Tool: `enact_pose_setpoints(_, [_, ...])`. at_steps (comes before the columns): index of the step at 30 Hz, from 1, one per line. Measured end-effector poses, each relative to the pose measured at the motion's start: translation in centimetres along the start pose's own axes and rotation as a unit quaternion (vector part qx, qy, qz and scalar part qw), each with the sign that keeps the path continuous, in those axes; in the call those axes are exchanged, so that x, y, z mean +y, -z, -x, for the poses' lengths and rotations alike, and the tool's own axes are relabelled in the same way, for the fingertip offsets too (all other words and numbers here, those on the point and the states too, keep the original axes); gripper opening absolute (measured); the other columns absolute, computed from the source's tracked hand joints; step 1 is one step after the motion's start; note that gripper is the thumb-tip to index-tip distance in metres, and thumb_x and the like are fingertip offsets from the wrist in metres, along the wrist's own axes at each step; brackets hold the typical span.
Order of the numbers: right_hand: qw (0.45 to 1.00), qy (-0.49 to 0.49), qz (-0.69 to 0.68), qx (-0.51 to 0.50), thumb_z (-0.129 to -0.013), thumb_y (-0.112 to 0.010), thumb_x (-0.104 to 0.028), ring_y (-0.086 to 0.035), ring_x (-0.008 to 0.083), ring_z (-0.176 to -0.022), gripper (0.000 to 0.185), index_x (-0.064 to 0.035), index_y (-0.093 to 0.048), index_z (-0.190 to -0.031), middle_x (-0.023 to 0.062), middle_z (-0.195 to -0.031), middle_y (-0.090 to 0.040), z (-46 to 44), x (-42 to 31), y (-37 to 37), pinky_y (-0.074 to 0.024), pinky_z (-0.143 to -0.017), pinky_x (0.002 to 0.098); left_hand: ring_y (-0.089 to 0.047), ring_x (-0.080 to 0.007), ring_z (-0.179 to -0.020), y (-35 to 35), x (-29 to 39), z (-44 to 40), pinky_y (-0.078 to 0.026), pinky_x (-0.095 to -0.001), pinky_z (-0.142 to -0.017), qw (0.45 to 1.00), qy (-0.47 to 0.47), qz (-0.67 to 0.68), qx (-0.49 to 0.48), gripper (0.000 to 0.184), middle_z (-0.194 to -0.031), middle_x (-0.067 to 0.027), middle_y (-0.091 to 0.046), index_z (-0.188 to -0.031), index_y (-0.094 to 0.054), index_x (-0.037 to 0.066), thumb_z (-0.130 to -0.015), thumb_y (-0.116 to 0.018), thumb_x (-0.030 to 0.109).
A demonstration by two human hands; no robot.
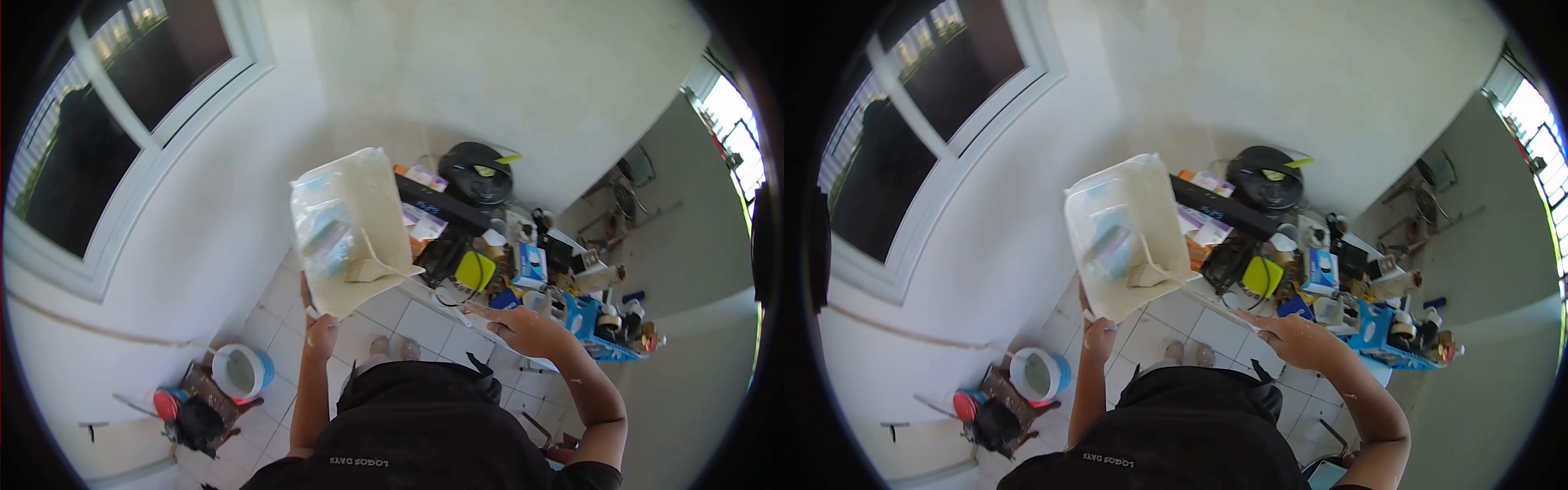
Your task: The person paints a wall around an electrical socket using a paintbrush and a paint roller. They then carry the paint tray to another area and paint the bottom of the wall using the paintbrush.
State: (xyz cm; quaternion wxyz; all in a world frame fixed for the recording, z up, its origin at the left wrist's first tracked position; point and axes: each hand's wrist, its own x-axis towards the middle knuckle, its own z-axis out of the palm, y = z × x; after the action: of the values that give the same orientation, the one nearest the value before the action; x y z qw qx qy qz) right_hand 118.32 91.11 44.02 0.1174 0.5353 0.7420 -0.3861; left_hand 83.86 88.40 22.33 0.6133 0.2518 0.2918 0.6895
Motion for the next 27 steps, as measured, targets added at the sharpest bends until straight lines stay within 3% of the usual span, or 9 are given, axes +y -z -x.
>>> enact_pose_setpoints(4, [0.989, -0.029, -0.097, 0.104, -0.098, -0.052, -0.019, -0.06, 0.0254, -0.067, 0.05, -0.0164, -0.04, -0.147, 0.019, -0.082, -0.067, 4.2, 2.6, -0.9, -0.0491, -0.074, 0.0368, -0.04, -0.0285, -0.135, -1.1, -0.6, -1.0, -0.036, -0.0439, -0.11, 1.0, -0.001, 0.016, -0.001, 0.103, -0.151, -0.0089, -0.032, -0.156, -0.009, 0.029, -0.068, -0.046, -0.01])
enact_pose_setpoints(5, [0.983, -0.018, -0.111, 0.144, -0.097, -0.053, -0.018, -0.055, 0.016, -0.062, 0.041, -0.004, -0.052, -0.135, 0.0124, -0.074, -0.063, 4.9, 3.8, -1.7, -0.0473, -0.065, 0.0332, -0.04, -0.0283, -0.134, -1.7, -0.1, -1.4, -0.037, -0.0438, -0.109, 0.999, 0.02, 0.025, 0.009, 0.103, -0.15, -0.0088, -0.033, -0.156, -0.009, 0.029, -0.068, -0.047, -0.01])
enact_pose_setpoints(8, [0.919, -0.071, -0.369, 0.115, -0.096, -0.049, -0.023, -0.051, 0.0147, -0.058, 0.033, -0.0007, -0.06, -0.118, 0.0061, -0.066, -0.054, 7.1, 6.3, -2.9, -0.0386, -0.056, 0.0287, -0.041, -0.0277, -0.133, -3.0, 0.4, -3.1, -0.039, -0.0429, -0.107, 0.998, 0.046, 0.032, 0.021, 0.102, -0.148, -0.0084, -0.035, -0.155, -0.01, 0.028, -0.069, -0.048, -0.01])
enact_pose_setpoints(9, [0.88, -0.067, -0.45, 0.134, -0.094, -0.048, -0.02, -0.042, 0.0055, -0.052, 0.022, -0.0019, -0.058, -0.1, -0.0011, -0.064, -0.047, 8.3, 6.1, -2.9, -0.0303, -0.049, 0.0227, -0.042, -0.0275, -0.133, -3.3, 0.4, -3.7, -0.04, -0.0426, -0.106, 0.998, 0.048, 0.03, 0.022, 0.101, -0.148, -0.0083, -0.036, -0.155, -0.01, 0.028, -0.07, -0.048, -0.01])
enact_pose_setpoints(12, [0.783, -0.06, -0.58, 0.218, -0.092, -0.048, -0.018, -0.038, 0.0044, -0.048, 0.015, -0.0039, -0.055, -0.092, -0.0003, -0.062, -0.046, 9.5, 7.2, -4.8, -0.0309, -0.044, 0.0219, -0.043, -0.027, -0.131, -4.5, 0.2, -5.7, -0.041, -0.0414, -0.104, 0.998, 0.058, -0.007, 0.019, 0.1, -0.147, -0.0082, -0.036, -0.155, -0.01, 0.026, -0.07, -0.049, -0.009])
enact_pose_setpoints(16, [0.67, 0.012, -0.699, 0.25, -0.1, -0.051, -0.028, -0.037, 0.004, -0.047, 0.022, -0.0079, -0.046, -0.093, 0.0005, -0.069, -0.047, 10.2, 9.0, -7.2, -0.0321, -0.042, 0.0205, -0.042, -0.0281, -0.131, -5.4, -1.1, -8.5, -0.043, -0.0421, -0.102, 0.997, 0.059, -0.038, -0.032, 0.1, -0.148, -0.0094, -0.035, -0.155, -0.011, 0.026, -0.07, -0.05, -0.007])
enact_pose_setpoints(17, [0.671, 0.039, -0.699, 0.246, -0.102, -0.048, -0.035, -0.034, 0.0045, -0.046, 0.025, -0.0109, -0.043, -0.097, -0.0007, -0.072, -0.044, 10.4, 9.6, -7.5, -0.0305, -0.042, 0.0209, -0.041, -0.029, -0.132, -6.4, -1.3, -8.7, -0.042, -0.044, -0.103, 0.997, 0.063, -0.034, -0.042, 0.1, -0.148, -0.0098, -0.034, -0.155, -0.011, 0.026, -0.07, -0.05, -0.007])
enact_pose_setpoints(22, [0.582, -0.028, -0.756, 0.297, -0.103, -0.044, -0.033, -0.031, 0.0061, -0.046, 0.022, -0.015, -0.039, -0.093, -0.0019, -0.069, -0.038, 8.3, 16.4, -7.8, -0.0271, -0.041, 0.0236, -0.037, -0.0337, -0.136, -9.5, -2.3, -9.1, -0.038, -0.0548, -0.108, 0.994, 0.092, -0.011, -0.062, 0.1, -0.149, -0.0116, -0.032, -0.155, -0.01, 0.027, -0.07, -0.048, -0.008])
enact_pose_setpoints(27, [0.537, -0.047, -0.778, 0.323, -0.103, -0.047, -0.03, -0.034, 0.0088, -0.047, 0.022, -0.0134, -0.04, -0.089, -0.0013, -0.069, -0.039, 2.4, 28.0, -6.9, -0.0289, -0.041, 0.0261, -0.036, -0.0371, -0.137, -11.6, -3.2, -9.0, -0.035, -0.0606, -0.11, 0.987, 0.142, 0.024, -0.068, 0.09, -0.15, -0.0122, -0.034, -0.152, -0.023, 0.018, -0.07, -0.047, -0.01])
